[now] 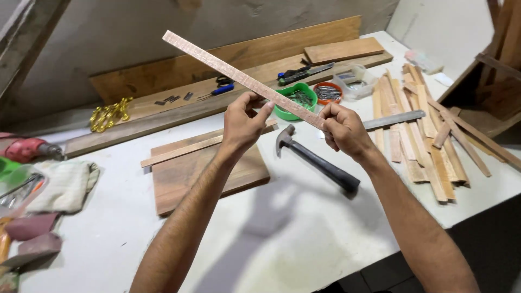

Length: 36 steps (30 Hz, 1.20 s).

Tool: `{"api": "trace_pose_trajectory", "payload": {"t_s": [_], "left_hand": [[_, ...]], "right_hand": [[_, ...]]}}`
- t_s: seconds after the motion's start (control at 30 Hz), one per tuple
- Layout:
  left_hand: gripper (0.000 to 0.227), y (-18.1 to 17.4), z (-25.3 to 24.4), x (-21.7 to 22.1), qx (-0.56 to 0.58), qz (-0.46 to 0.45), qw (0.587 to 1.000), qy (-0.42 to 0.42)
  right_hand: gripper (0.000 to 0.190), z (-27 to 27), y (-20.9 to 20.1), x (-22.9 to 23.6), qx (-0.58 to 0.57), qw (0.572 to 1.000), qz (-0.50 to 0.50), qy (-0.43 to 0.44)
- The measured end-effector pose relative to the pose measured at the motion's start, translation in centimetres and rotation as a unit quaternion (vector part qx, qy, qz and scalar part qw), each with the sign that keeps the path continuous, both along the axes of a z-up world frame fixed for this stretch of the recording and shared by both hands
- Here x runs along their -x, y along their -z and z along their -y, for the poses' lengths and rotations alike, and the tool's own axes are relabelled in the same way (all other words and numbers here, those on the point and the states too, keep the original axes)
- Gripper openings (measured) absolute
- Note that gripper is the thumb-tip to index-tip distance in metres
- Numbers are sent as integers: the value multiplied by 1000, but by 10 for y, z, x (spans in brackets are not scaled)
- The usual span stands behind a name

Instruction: The person assembles a small wooden lattice frame on a workbench. They pick thin wood strips from a pile, position them across a wooden base board, hold a strip upright against the base, and hammer nails to fasten the strips, repeating the positioning and nailing for additional strips.

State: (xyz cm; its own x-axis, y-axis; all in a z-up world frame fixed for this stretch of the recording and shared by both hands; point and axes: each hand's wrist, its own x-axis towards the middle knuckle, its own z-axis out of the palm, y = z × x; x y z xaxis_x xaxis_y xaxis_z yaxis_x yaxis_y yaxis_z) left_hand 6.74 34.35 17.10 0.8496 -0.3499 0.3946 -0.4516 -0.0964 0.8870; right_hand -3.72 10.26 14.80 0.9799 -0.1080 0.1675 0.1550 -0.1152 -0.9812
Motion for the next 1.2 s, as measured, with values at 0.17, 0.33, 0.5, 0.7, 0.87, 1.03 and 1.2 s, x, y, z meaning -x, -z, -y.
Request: {"api": "trace_pose_trajectory", "payload": {"t_s": [0.17,0.33,0.5,0.7,0.87,1.03,1.2], "left_hand": [[17,-2,-75,-6,87,-60,994,13],[14,13,-141,-7,91,-93,991,-25],[15,54,-173,-4,64,-155,983,-71],[32,95,-219,-4,54,-246,958,-139],[35,126,-295,-16,124,-241,960,-68],[28,137,-347,-14,95,-215,969,-72],[14,147,-355,-8,-91,-198,969,-118]], "right_hand": [[4,-64,-3,-32,63,996,-22,-67],[10,-131,-9,-61,146,981,-21,-126],[32,-190,-5,-81,270,951,3,-147],[18,-196,42,-104,413,900,49,-132],[14,-175,55,-112,434,888,52,-140],[16,-170,66,-116,507,849,45,-144],[19,-179,77,-118,584,796,-11,-158]]}}
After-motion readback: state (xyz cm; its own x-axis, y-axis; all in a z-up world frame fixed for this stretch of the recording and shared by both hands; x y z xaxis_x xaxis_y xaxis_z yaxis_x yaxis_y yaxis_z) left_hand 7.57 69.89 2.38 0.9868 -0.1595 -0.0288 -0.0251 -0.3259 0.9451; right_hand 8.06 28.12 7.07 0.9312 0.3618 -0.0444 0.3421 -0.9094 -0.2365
